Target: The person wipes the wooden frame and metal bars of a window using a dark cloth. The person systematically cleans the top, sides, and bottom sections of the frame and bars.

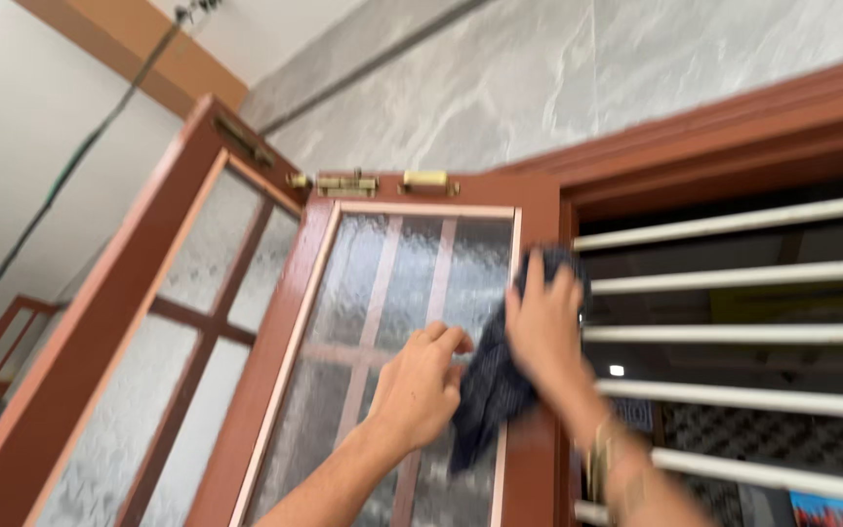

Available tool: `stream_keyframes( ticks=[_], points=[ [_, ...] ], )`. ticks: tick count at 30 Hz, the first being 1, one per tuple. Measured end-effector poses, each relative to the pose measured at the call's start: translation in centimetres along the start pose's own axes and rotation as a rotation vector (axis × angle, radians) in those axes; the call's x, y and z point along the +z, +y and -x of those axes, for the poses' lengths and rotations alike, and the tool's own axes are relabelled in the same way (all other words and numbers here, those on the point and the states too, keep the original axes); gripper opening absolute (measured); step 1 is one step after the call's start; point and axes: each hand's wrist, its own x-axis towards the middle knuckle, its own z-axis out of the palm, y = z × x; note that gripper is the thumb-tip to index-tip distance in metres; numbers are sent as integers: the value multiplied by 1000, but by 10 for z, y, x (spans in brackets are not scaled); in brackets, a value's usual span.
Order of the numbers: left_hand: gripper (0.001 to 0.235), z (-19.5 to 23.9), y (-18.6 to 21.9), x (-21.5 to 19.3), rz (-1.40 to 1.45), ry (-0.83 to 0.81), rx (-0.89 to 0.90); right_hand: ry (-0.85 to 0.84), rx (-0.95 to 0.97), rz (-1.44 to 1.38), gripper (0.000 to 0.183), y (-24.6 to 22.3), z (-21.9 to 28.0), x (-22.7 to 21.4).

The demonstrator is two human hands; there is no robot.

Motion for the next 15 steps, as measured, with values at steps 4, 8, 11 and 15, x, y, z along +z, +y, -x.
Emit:
stream_keyframes(
  ticks=[4,8,11,15],
  points=[
    [29,-21,-6,-15,-55,34,17,-99,73,228,68,-33,84,-26],
    [32,-26,-15,-15,-123,-51,-40,-401,242,129,68,-25,119,-25],
    [33,-48,-19,-11,-150,-69,-5,-242,125,37,65,-7,64,-12],
    [37,-78,-29,1,-140,44,75,-244,153,39,64,3,-22,5]
  ],
)
